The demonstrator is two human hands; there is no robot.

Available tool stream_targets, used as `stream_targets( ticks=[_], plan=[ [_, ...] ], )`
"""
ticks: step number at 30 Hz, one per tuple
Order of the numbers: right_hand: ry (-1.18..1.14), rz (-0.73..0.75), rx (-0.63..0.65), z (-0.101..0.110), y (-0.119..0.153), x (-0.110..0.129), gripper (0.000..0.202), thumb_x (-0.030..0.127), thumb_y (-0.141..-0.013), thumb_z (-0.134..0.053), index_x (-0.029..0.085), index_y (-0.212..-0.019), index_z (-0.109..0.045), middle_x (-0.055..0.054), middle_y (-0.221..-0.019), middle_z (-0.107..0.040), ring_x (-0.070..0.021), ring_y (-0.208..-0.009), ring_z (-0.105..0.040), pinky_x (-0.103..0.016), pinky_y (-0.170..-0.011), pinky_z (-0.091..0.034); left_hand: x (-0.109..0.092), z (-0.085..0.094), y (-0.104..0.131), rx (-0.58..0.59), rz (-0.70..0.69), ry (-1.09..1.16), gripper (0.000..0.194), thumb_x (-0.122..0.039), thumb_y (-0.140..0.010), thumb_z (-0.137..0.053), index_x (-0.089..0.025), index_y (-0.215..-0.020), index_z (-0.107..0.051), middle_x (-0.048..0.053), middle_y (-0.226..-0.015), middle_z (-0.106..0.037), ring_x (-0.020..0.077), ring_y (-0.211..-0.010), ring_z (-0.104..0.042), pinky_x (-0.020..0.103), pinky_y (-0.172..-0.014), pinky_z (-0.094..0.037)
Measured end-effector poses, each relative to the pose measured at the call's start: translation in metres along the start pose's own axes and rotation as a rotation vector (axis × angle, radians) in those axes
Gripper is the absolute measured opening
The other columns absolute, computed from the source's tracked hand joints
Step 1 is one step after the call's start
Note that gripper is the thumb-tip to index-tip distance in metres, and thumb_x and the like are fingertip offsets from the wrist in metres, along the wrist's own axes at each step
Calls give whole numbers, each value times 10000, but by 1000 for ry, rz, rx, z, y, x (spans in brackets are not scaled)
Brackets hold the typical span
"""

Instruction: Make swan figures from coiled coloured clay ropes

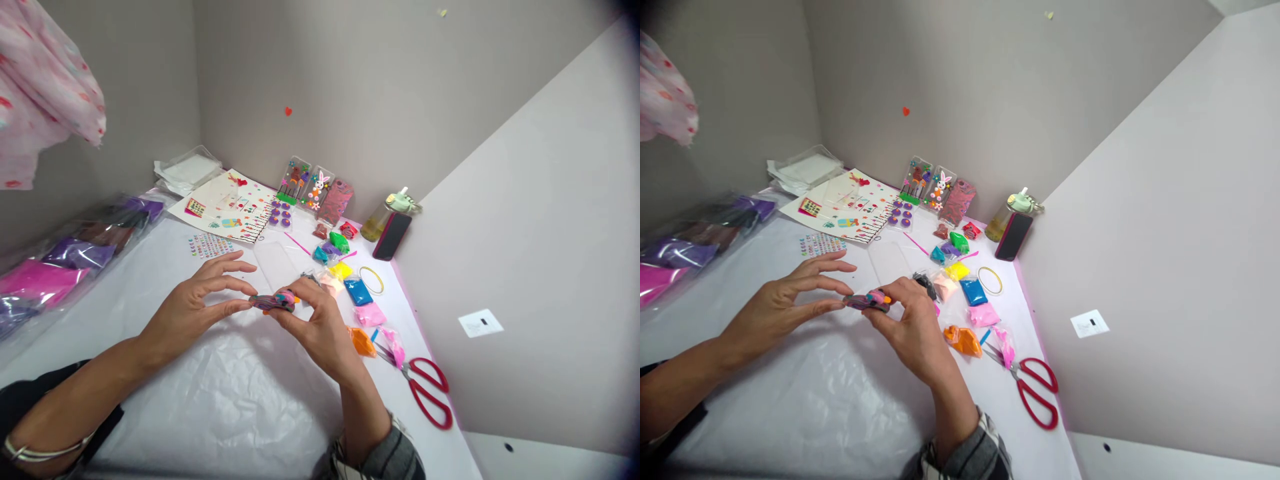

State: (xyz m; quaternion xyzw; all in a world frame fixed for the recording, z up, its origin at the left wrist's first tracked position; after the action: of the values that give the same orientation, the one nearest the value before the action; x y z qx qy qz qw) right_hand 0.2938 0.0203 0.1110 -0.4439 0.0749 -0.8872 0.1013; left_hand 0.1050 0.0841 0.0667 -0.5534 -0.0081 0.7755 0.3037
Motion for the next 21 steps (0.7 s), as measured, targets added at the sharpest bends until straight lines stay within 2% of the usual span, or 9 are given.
stream_targets(
  ticks=[5,12,17,21],
  plan=[
    [-6,-4,0,0,-1,1,97,144,-884,-775,234,-910,-751,19,-867,-658,-166,-892,-586,-297,-817,-394,-1,0,0,-9,-11,-12,265,-617,-868,-709,-407,-1013,-781,-22,-1333,-695,307,-1479,-417,586,-1250,-301],
    [-3,-7,5,0,0,0,82,162,-886,-779,234,-892,-740,22,-875,-657,-162,-892,-585,-293,-822,-394,-2,0,0,-13,-21,-34,277,-623,-887,-682,-369,-934,-784,-18,-1314,-703,302,-1468,-435,557,-1255,-307],
    [-9,-5,14,0,0,2,93,163,-899,-763,247,-939,-763,14,-879,-663,-169,-901,-592,-300,-827,-411,-3,0,0,-6,-1,-27,332,-641,-862,-701,-354,-1008,-781,9,-1338,-696,308,-1474,-426,565,-1255,-300],
    [-2,-5,-9,1,0,2,78,166,-890,-769,240,-905,-747,11,-878,-668,-173,-892,-594,-307,-821,-414,-1,1,0,4,49,-29,354,-669,-865,-671,-335,-925,-771,11,-1362,-685,326,-1489,-402,584,-1264,-263]
  ],
)
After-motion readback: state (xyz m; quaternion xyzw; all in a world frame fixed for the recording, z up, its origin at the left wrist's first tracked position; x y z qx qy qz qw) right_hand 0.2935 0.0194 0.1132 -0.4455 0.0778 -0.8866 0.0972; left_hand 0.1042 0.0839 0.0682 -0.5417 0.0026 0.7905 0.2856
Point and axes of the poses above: each hand's wrist, its own y-axis away from the middle knuckle, its own z-axis out of the back of the hand, x = y × z, the point moved 5 cm from there along -y, towards the middle knuckle
